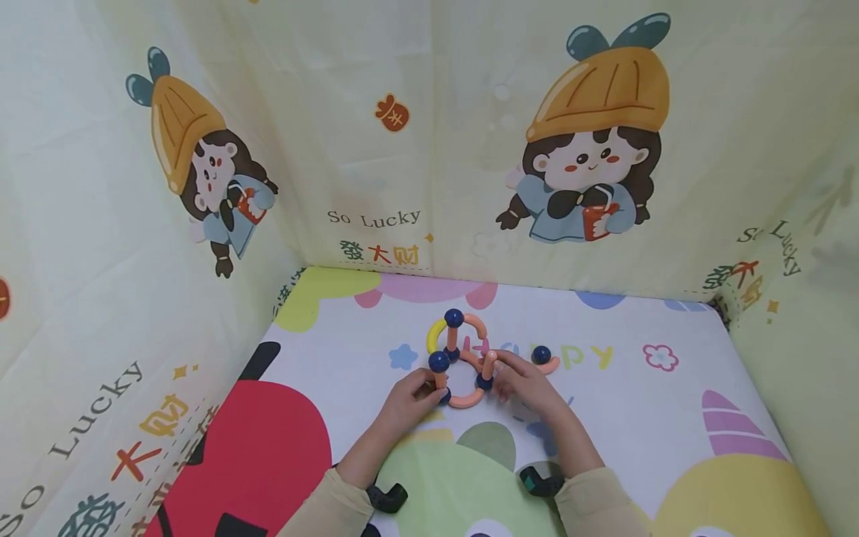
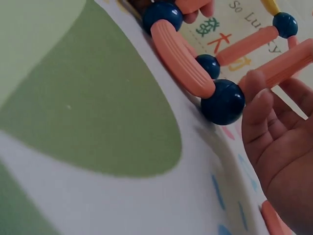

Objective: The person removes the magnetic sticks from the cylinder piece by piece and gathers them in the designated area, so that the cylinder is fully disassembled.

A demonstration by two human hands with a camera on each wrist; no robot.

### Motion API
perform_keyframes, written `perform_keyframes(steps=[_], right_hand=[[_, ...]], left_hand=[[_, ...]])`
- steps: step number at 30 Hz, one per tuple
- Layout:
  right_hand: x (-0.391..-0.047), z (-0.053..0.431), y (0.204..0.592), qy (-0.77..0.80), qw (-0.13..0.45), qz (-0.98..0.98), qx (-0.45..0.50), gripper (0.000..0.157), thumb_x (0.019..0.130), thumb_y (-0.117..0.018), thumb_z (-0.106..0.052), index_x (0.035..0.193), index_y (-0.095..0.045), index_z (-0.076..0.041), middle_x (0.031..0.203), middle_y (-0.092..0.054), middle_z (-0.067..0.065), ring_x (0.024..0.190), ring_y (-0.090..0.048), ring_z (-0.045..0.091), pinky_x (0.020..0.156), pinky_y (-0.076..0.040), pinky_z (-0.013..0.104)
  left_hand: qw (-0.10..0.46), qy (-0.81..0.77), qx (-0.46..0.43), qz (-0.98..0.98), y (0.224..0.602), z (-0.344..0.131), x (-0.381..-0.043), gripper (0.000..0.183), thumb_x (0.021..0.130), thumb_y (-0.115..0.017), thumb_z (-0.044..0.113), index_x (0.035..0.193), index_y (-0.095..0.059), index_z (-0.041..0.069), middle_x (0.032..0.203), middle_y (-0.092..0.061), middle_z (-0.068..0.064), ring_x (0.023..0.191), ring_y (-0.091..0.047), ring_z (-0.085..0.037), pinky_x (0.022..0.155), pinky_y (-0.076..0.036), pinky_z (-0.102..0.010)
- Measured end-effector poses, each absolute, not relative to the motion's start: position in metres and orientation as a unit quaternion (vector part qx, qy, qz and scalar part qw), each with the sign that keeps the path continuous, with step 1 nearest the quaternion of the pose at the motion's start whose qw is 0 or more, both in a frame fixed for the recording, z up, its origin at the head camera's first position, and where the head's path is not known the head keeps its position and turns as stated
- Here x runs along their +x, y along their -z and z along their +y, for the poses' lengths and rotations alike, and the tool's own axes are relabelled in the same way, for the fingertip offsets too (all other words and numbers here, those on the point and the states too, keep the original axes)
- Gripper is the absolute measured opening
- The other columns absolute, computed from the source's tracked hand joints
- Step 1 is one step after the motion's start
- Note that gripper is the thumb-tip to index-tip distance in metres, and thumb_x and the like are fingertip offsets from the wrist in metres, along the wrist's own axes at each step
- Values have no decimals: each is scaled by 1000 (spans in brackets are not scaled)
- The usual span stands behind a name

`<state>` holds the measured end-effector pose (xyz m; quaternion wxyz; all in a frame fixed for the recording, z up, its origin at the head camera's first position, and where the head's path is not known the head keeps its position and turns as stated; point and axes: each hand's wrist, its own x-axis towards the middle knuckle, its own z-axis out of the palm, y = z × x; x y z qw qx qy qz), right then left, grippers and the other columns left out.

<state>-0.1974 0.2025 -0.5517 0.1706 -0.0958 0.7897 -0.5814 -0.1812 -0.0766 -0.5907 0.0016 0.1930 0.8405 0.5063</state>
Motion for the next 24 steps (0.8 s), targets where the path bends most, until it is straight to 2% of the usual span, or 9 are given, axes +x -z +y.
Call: perform_keyframes(steps=[6, 15, 21, 24], right_hand=[[-197, 196, 556, 654, 205, 724, -81, 62, 105, -40, -47, 145, -42, -1, 84, -65, 15, 71, -58, 18, 64, -50, 25], [-198, 194, 559, 672, 222, 700, -97, 66, 104, -38, -50, 143, -43, 4, 83, -62, 9, 75, -59, 16, 71, -52, 25], [-198, 192, 559, 661, 211, 715, -83, 64, 104, -36, -51, 130, -51, 6, 84, -62, 10, 75, -59, 17, 70, -49, 23], [-198, 191, 558, 662, 201, 717, -78, 64, 104, -37, -51, 124, -54, 7, 92, -64, 13, 72, -58, 17, 67, -47, 23]], left_hand=[[4, -501, 192, 844, 590, -77, -181, 24, 94, -65, 44, 106, -68, 23, 105, -66, 7, 90, -60, -6, 81, -53, -22], [7, -496, 191, 847, 589, -76, -181, 24, 94, -66, 42, 107, -68, 23, 106, -66, 7, 90, -59, -5, 81, -52, -22], [4, -495, 195, 847, 589, -76, -182, 24, 94, -66, 42, 107, -68, 21, 106, -66, 6, 91, -59, -5, 81, -52, -23], [3, -495, 196, 846, 590, -77, -182, 24, 94, -66, 41, 106, -68, 21, 106, -66, 6, 91, -59, -6, 81, -53, -23]])
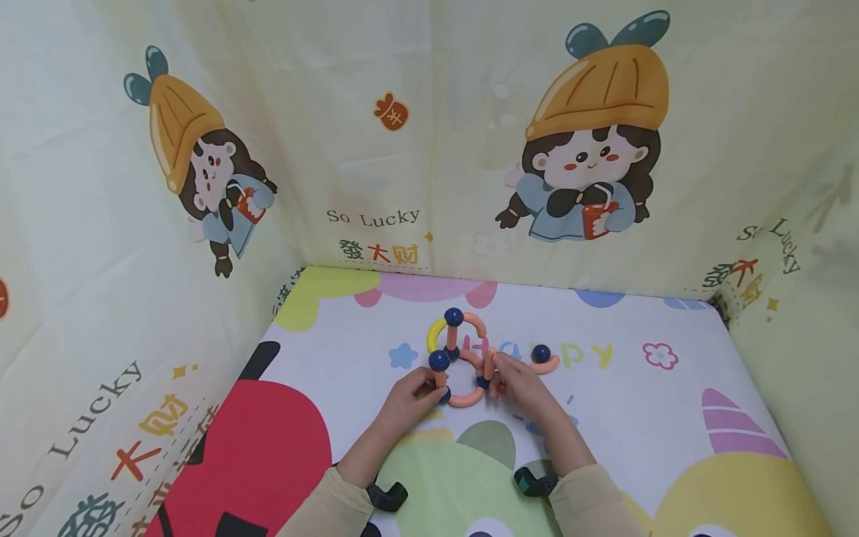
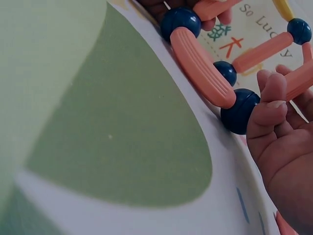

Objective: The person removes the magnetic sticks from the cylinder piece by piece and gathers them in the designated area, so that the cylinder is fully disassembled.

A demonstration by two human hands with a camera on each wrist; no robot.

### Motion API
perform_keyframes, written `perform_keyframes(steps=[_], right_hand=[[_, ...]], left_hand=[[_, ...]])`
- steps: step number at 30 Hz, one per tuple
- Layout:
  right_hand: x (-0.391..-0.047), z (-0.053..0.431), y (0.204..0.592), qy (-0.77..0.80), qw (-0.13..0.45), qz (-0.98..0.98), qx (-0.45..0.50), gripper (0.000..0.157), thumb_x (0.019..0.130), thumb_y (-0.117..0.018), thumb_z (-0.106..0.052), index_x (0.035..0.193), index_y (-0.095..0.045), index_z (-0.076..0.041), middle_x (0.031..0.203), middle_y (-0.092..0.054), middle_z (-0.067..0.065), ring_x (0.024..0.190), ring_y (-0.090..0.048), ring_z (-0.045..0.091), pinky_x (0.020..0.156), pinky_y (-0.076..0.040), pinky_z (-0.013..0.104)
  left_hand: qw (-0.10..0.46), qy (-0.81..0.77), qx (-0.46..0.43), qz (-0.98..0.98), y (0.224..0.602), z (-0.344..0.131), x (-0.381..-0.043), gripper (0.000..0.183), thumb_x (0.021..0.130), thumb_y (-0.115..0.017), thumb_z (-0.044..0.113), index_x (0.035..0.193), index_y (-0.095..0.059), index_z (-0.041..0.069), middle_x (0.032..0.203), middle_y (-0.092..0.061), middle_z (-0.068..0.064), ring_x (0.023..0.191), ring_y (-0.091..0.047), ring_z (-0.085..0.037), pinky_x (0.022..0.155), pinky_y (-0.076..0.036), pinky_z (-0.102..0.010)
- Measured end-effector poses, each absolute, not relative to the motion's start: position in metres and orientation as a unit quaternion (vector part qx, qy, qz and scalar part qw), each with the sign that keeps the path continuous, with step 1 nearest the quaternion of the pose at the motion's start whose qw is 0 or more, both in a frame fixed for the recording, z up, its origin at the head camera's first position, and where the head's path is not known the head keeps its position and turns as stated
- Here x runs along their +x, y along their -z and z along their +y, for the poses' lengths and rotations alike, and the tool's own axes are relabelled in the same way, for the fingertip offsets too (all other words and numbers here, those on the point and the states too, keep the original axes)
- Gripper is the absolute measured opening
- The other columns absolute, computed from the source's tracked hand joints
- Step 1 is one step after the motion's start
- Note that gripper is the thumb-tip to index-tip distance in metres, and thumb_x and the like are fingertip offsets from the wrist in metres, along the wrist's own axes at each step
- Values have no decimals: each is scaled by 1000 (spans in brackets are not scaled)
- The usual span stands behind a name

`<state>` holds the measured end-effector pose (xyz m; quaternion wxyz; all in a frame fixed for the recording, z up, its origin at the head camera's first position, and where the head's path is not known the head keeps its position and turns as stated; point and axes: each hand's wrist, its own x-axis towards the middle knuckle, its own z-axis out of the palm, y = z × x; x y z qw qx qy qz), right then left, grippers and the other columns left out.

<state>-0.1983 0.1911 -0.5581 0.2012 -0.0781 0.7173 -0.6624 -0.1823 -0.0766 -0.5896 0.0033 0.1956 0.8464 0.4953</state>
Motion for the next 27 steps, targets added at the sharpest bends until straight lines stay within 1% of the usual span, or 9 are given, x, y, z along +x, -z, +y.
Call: perform_keyframes(steps=[3, 6, 11, 15, 17, 19, 22, 25, 27], right_hand=[[-198, 190, 557, 673, 199, 708, -84, 64, 105, -37, -50, 125, -53, 8, 105, -65, 16, 72, -57, 18, 67, -47, 23], [-198, 191, 556, 676, 197, 704, -87, 64, 105, -37, -50, 126, -52, 9, 114, -64, 16, 72, -57, 19, 67, -49, 24], [-198, 197, 551, 657, 185, 730, -44, 67, 101, -41, -57, 127, -56, 2, 108, -64, 17, 72, -57, 19, 65, -48, 25], [-199, 207, 546, 606, 162, 778, -25, 62, 99, -46, -57, 129, -61, -5, 112, -65, 18, 72, -58, 20, 65, -49, 26], [-199, 213, 544, 570, 147, 808, -35, 57, 99, -47, -54, 127, -62, -6, 106, -67, 20, 71, -59, 21, 65, -49, 28], [-198, 221, 543, 542, 136, 828, -51, 53, 100, -49, -51, 126, -63, -7, 95, -65, 19, 69, -57, 23, 65, -49, 30], [-195, 234, 542, 514, 124, 847, -55, 49, 99, -52, -50, 124, -64, -10, 78, -58, 15, 66, -55, 25, 63, -47, 32], [-192, 247, 543, 500, 121, 856, -40, 46, 96, -57, -52, 124, -62, -17, 76, -57, 12, 67, -56, 27, 62, -46, 32], [-191, 253, 543, 487, 120, 864, -27, 45, 94, -60, -52, 125, -61, -20, 78, -58, 13, 69, -57, 27, 63, -46, 32]], left_hand=[[3, -494, 195, 847, 590, -77, -183, 24, 94, -66, 41, 107, -68, 21, 106, -66, 6, 91, -59, -6, 82, -53, -23], [5, -494, 194, 847, 590, -77, -183, 24, 94, -65, 42, 107, -68, 21, 107, -66, 7, 92, -60, -5, 82, -53, -23], [10, -501, 195, 843, 589, -78, -182, 26, 94, -65, 43, 108, -67, 21, 108, -66, 6, 93, -60, -6, 84, -53, -23], [12, -502, 193, 843, 589, -78, -181, 25, 94, -65, 42, 108, -68, 21, 107, -66, 6, 93, -61, -6, 84, -53, -23], [12, -503, 192, 843, 590, -78, -181, 24, 94, -65, 42, 107, -68, 22, 107, -66, 6, 93, -60, -6, 84, -53, -23], [12, -504, 192, 842, 591, -78, -181, 24, 94, -65, 42, 107, -68, 22, 107, -66, 7, 93, -61, -6, 84, -53, -23], [12, -508, 194, 839, 591, -78, -181, 25, 94, -65, 44, 107, -68, 22, 107, -66, 7, 93, -61, -6, 84, -53, -23], [14, -509, 193, 839, 591, -77, -181, 26, 94, -64, 45, 107, -68, 23, 107, -66, 7, 94, -61, -6, 84, -53, -23], [15, -507, 190, 841, 592, -77, -181, 26, 94, -64, 45, 108, -68, 23, 107, -66, 7, 94, -61, -5, 85, -53, -23]])
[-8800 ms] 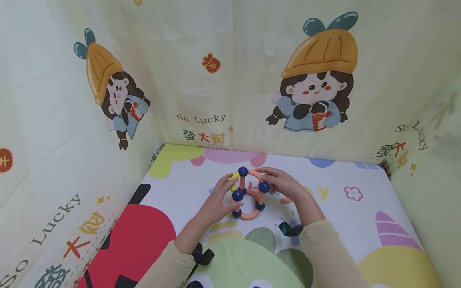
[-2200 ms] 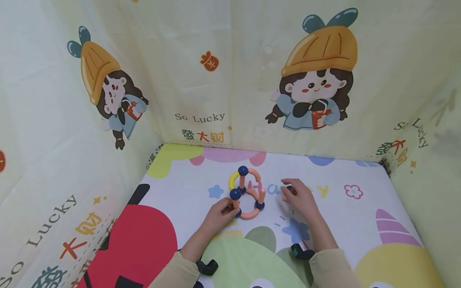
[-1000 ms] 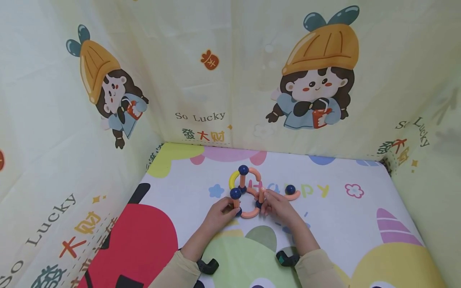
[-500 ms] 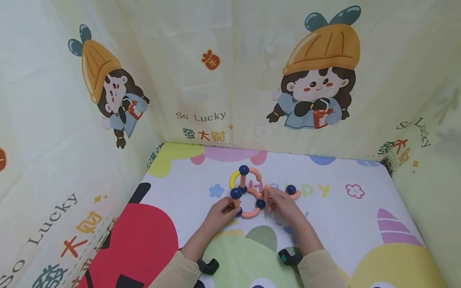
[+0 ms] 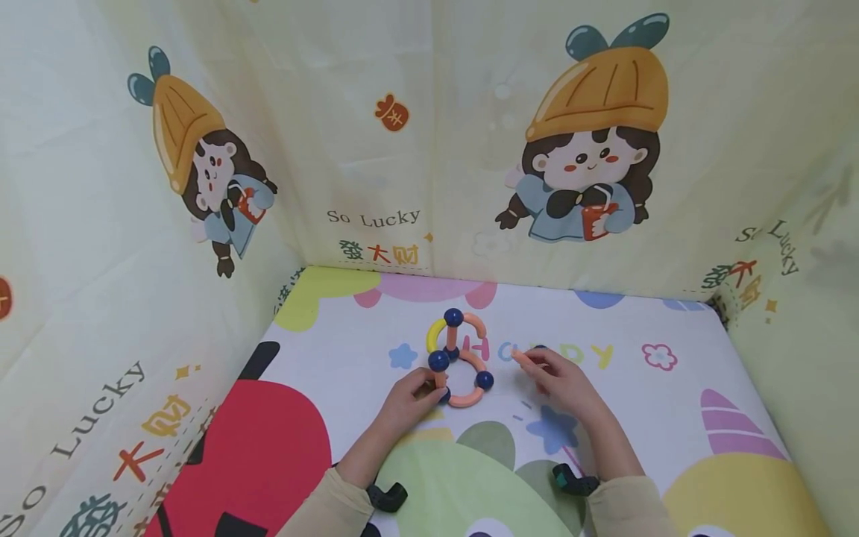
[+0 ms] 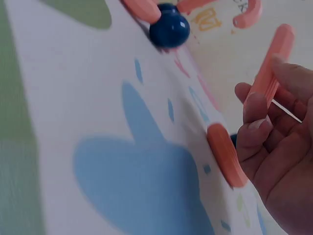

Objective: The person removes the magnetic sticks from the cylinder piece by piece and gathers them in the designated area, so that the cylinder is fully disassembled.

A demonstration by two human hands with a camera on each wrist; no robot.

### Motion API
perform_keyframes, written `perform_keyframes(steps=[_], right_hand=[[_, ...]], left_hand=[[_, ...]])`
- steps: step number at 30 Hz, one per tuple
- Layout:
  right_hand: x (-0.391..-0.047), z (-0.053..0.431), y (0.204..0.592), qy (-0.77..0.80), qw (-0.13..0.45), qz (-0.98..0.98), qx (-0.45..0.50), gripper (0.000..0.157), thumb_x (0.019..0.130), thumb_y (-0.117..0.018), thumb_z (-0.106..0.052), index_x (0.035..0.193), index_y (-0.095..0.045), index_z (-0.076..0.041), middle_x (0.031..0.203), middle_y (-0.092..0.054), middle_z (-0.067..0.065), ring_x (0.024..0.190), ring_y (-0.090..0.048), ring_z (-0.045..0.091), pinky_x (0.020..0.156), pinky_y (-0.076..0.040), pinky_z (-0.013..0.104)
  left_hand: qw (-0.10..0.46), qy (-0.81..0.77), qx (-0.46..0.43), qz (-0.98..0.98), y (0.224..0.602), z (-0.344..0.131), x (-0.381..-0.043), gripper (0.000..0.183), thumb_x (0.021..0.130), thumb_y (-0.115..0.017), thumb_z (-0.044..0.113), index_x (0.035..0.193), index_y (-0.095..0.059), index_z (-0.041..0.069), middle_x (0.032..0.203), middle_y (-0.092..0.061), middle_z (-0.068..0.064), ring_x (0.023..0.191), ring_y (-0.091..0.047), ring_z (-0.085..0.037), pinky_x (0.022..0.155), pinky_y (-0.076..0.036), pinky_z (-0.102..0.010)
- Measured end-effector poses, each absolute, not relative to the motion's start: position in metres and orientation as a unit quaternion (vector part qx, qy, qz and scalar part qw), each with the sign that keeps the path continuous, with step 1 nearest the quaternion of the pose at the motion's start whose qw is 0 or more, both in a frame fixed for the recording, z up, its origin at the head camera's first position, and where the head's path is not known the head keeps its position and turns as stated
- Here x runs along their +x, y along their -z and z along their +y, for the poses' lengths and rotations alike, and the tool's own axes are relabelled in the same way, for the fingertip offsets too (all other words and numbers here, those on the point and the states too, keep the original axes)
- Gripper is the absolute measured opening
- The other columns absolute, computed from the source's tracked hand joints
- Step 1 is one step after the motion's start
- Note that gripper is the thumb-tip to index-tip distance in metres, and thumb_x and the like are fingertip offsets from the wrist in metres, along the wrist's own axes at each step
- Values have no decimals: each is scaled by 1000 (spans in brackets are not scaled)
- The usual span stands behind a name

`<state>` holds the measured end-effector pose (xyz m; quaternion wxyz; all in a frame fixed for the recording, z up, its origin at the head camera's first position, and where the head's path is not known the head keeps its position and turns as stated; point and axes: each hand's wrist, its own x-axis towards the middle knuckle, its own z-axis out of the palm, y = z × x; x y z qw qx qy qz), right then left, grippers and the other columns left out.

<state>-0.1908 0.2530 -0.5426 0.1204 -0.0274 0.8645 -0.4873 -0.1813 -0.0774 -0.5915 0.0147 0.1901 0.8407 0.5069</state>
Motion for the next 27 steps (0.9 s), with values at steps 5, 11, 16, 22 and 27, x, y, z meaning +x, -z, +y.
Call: perform_keyframes(steps=[5, 11, 16, 22, 27], right_hand=[[-186, 265, 543, 404, 96, 909, -26, 42, 94, -60, -53, 122, -61, -21, 92, -64, 7, 79, -55, 22, 68, -44, 32], [-184, 278, 553, 336, 50, 940, -37, 32, 96, -62, -42, 120, -65, -20, 105, -66, 7, 87, -55, 22, 74, -44, 34], [-183, 288, 559, 326, 38, 944, -29, 31, 96, -65, -32, 122, -65, -17, 120, -65, 12, 95, -57, 25, 78, -47, 35], [-183, 294, 564, 319, 19, 946, -50, 31, 94, -68, -22, 121, -66, -7, 115, -66, 15, 96, -60, 28, 80, -49, 40], [-184, 294, 566, 325, 33, 944, -48, 34, 95, -67, -24, 123, -64, -6, 121, -65, 17, 107, -60, 35, 87, -49, 50]], left_hand=[[19, -502, 186, 844, 591, -78, -182, 27, 94, -64, 45, 108, -68, 23, 108, -66, 8, 94, -61, -5, 85, -53, -23], [22, -503, 187, 843, 590, -79, -181, 29, 93, -64, 46, 109, -68, 22, 108, -66, 7, 93, -61, -6, 85, -53, -24], [20, -501, 188, 845, 591, -78, -182, 26, 93, -66, 44, 108, -67, 22, 107, -66, 6, 93, -60, -5, 84, -53, -23], [22, -500, 183, 846, 589, -78, -181, 26, 93, -66, 43, 107, -67, 21, 106, -66, 7, 91, -60, -5, 84, -53, -23], [18, -495, 186, 849, 587, -78, -181, 26, 94, -66, 42, 107, -67, 20, 106, -66, 6, 91, -59, -6, 84, -53, -23]])
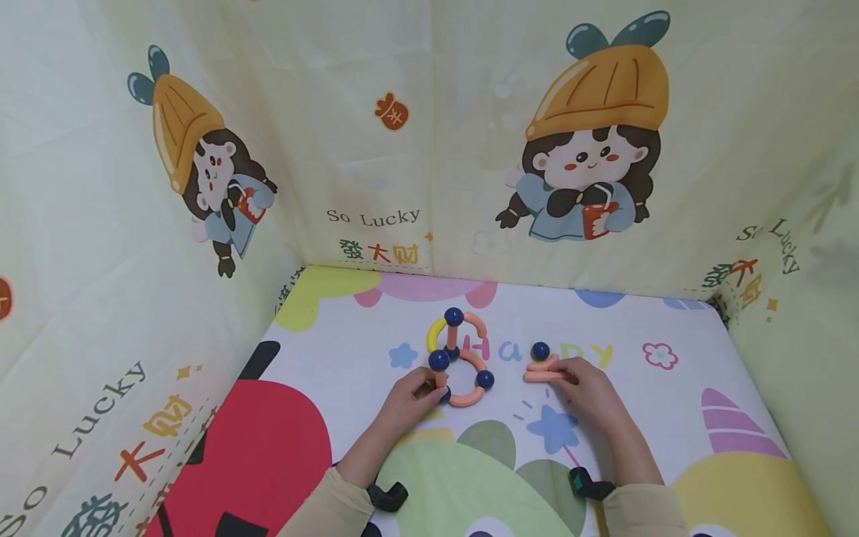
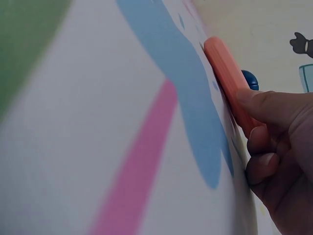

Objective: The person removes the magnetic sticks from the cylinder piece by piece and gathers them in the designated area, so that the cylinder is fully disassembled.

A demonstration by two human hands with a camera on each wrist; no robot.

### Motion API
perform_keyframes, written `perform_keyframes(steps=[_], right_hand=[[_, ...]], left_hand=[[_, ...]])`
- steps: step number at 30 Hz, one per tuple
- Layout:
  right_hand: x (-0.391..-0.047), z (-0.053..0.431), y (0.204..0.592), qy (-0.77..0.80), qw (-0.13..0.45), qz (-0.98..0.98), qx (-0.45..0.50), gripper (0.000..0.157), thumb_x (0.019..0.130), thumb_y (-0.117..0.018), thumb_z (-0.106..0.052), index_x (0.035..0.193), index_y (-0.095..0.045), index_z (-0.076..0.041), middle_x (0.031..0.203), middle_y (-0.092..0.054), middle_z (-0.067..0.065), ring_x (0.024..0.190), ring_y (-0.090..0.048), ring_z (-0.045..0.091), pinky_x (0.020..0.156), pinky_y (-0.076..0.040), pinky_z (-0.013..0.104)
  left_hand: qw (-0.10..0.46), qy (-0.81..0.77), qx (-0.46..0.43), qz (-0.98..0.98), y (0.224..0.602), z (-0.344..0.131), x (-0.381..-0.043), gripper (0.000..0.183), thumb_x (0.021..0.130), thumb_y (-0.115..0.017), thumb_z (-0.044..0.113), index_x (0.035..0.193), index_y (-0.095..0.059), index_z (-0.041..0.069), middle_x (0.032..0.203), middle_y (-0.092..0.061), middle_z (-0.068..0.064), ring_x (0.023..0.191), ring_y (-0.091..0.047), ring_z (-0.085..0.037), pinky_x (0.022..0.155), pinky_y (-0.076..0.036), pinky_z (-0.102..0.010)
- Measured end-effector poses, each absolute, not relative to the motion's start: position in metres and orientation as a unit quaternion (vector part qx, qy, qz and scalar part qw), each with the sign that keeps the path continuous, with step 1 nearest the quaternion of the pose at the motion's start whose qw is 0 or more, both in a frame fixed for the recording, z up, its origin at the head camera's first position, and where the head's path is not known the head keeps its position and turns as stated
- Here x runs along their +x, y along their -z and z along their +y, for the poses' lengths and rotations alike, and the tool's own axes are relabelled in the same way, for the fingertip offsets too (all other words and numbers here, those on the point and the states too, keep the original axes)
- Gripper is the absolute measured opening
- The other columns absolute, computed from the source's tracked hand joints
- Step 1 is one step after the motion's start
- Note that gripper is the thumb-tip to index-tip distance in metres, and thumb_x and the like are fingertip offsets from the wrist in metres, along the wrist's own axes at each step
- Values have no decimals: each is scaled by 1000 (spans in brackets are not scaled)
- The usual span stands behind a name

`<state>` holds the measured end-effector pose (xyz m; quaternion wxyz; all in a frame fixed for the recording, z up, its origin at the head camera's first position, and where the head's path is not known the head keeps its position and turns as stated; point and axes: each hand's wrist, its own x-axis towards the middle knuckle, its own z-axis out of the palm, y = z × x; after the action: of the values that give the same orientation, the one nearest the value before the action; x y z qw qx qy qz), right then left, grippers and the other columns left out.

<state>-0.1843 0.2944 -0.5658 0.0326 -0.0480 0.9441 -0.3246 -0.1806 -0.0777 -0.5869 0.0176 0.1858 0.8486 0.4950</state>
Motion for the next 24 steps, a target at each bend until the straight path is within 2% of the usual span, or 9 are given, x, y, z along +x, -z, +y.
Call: perform_keyframes(steps=[4, 7, 13, 19, 24], right_hand=[[-187, 292, 566, 316, 41, 947, -40, 33, 95, -67, -25, 122, -63, -8, 119, -64, 16, 100, -58, 31, 82, -48, 44], [-190, 291, 566, 323, 47, 945, -31, 33, 95, -66, -28, 122, -62, -10, 124, -63, 16, 103, -58, 30, 83, -47, 42], [-193, 286, 565, 318, 52, 947, -7, 29, 95, -67, -24, 120, -61, -11, 118, -62, 15, 94, -53, 28, 78, -46, 37], [-193, 283, 564, 303, 43, 952, -10, 30, 94, -68, -23, 119, -61, -8, 119, -61, 16, 94, -53, 28, 80, -47, 40], [-191, 282, 560, 291, 21, 956, -15, 32, 96, -65, -31, 117, -61, -7, 116, -59, 16, 91, -52, 27, 76, -45, 38]], left_hand=[[20, -493, 182, 851, 587, -78, -180, 25, 94, -66, 42, 108, -67, 21, 107, -66, 6, 92, -59, -6, 85, -53, -23], [22, -494, 180, 850, 586, -78, -180, 26, 94, -65, 43, 108, -67, 21, 107, -66, 6, 93, -60, -6, 85, -53, -23], [22, -493, 178, 852, 587, -77, -180, 28, 94, -65, 45, 109, -67, 21, 108, -66, 7, 93, -60, -6, 85, -53, -23], [9, -486, 187, 854, 589, -78, -181, 28, 94, -64, 45, 109, -68, 21, 108, -67, 6, 93, -61, -6, 84, -53, -23], [12, -490, 185, 852, 589, -77, -181, 29, 94, -63, 46, 109, -67, 22, 108, -66, 7, 93, -60, -6, 84, -53, -23]])
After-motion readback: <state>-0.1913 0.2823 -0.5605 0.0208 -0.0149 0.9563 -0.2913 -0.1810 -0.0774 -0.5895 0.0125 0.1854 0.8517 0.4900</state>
